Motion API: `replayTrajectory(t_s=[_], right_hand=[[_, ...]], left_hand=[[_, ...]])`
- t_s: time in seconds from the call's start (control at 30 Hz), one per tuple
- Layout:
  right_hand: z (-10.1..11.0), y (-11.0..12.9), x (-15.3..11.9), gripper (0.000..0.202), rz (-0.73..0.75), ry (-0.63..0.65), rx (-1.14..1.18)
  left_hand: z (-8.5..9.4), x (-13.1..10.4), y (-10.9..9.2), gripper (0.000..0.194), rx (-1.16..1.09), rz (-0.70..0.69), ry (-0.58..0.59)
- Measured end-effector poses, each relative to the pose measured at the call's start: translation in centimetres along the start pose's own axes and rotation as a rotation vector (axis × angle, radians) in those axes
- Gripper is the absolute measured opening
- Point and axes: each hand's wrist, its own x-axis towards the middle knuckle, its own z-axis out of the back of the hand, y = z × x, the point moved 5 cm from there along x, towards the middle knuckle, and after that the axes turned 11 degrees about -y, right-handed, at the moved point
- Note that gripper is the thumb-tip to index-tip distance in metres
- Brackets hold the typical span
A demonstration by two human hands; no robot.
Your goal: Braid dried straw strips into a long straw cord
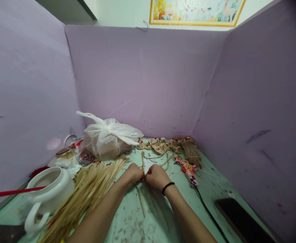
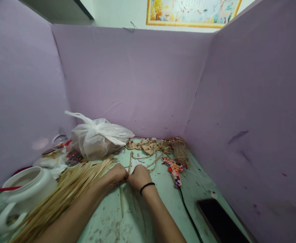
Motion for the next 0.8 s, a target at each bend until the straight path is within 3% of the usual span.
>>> replayTrajectory(t_s=[0.23, 0.43, 0.53, 0.67, 0.8], right_hand=[[-1.1, -0.5, -0.3, 0.013, -0.059, 0.194, 0.212], [-0.9, 0.0, -0.5, 0.01, -0.02, 0.228, 0.326], [-0.5, -0.5, -0.2, 0.008, -0.153, 0.276, 0.481], [0.0, -1.2, 0.1, 0.009, -0.405, 0.149, 0.763], [-1.9, 0.0, -0.7, 0.011, -0.433, 0.341, 0.932]], left_hand=[[-0.2, -0.4, 0.3, 0.014, -0.151, 0.128, 0.076], [0.2, -0.2, 0.6, 0.015, -0.202, 0.064, 0.171], [0.5, 0.1, 0.8, 0.016, -0.215, 0.066, 0.203], [0.3, 0.5, 1.0, 0.01, -0.279, 0.045, 0.32], [0.2, 0.9, 1.1, 0.014, -0.316, 0.006, 0.342]])
